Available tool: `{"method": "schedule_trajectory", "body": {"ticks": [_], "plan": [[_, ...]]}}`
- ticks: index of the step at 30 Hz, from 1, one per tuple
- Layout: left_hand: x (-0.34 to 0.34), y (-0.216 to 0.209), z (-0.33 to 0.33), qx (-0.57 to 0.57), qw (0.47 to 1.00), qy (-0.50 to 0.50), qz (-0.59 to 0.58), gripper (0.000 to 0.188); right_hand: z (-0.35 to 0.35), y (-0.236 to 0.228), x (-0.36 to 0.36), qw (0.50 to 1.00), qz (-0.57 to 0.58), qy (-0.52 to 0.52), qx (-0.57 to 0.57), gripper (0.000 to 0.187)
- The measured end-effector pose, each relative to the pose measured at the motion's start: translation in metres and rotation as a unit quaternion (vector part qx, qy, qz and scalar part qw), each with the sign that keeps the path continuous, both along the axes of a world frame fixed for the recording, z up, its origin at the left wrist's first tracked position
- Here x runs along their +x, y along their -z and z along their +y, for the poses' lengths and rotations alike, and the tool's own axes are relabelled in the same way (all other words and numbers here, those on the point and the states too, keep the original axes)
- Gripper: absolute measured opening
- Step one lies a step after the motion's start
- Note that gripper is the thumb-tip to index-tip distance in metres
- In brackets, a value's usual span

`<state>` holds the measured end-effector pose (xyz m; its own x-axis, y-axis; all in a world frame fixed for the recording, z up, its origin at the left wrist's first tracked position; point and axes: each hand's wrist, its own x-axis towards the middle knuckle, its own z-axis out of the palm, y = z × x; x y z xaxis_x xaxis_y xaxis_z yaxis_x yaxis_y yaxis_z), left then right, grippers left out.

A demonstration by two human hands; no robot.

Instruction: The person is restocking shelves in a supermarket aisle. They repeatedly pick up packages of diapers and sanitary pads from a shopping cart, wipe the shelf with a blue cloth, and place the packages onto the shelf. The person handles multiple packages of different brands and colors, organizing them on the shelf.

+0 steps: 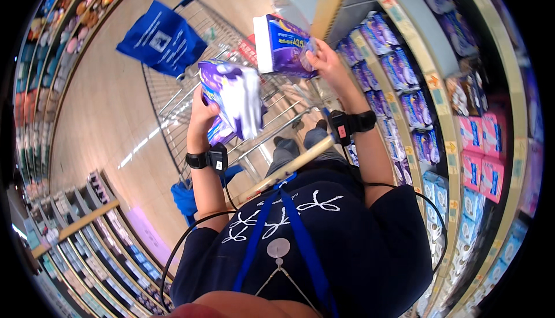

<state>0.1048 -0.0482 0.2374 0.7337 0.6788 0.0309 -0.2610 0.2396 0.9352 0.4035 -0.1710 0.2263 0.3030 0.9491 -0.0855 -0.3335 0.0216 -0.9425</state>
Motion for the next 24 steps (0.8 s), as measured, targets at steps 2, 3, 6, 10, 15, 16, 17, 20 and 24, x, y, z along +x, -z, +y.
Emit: {"method": "schedule_trajectory", "body": {"ticks": [2,3,6,10,15,16,17,20,24], "plan": [[0.047,-0.032,-0.016,0.041,0.997,0.060,0.026,0.092,-0.029,-0.013,0.018,0.997,0.073,0.002,0.007,0.052],[0.072,-0.049,-0.028,0.063,0.994,0.086,0.027,0.095,-0.043,-0.020,0.024,0.995,0.097,0.007,0.012,0.052],[0.147,-0.078,-0.068,0.113,0.980,0.151,-0.067,0.102,-0.080,-0.040,0.051,0.988,0.143,-0.013,0.053,0.053],[0.213,-0.090,-0.105,0.243,0.953,0.179,-0.028,0.088,-0.128,-0.039,0.091,0.982,0.097,0.002,0.161,0.062],[0.267,-0.084,-0.141,0.234,0.946,0.223,-0.033,0.082,-0.174,-0.026,0.140,0.898,0.327,-0.041,0.291,0.068],[0.273,-0.084,-0.145,0.241,0.941,0.233,-0.047,0.083,-0.180,-0.028,0.147,0.879,0.354,-0.079,0.310,0.067],[0.278,-0.084,-0.148,0.246,0.937,0.242,-0.060,0.084,-0.186,-0.029,0.152,0.857,0.380,-0.118,0.329,0.066],[0.287,-0.096,-0.153,0.239,0.932,0.263,-0.071,0.086,-0.201,-0.047,0.158,0.898,0.346,0.044,0.269,0.067],[0.287,-0.103,-0.136,0.238,0.926,0.277,-0.093,0.093,-0.205,-0.062,0.162,0.891,0.259,0.053,0.369,0.077]]}}
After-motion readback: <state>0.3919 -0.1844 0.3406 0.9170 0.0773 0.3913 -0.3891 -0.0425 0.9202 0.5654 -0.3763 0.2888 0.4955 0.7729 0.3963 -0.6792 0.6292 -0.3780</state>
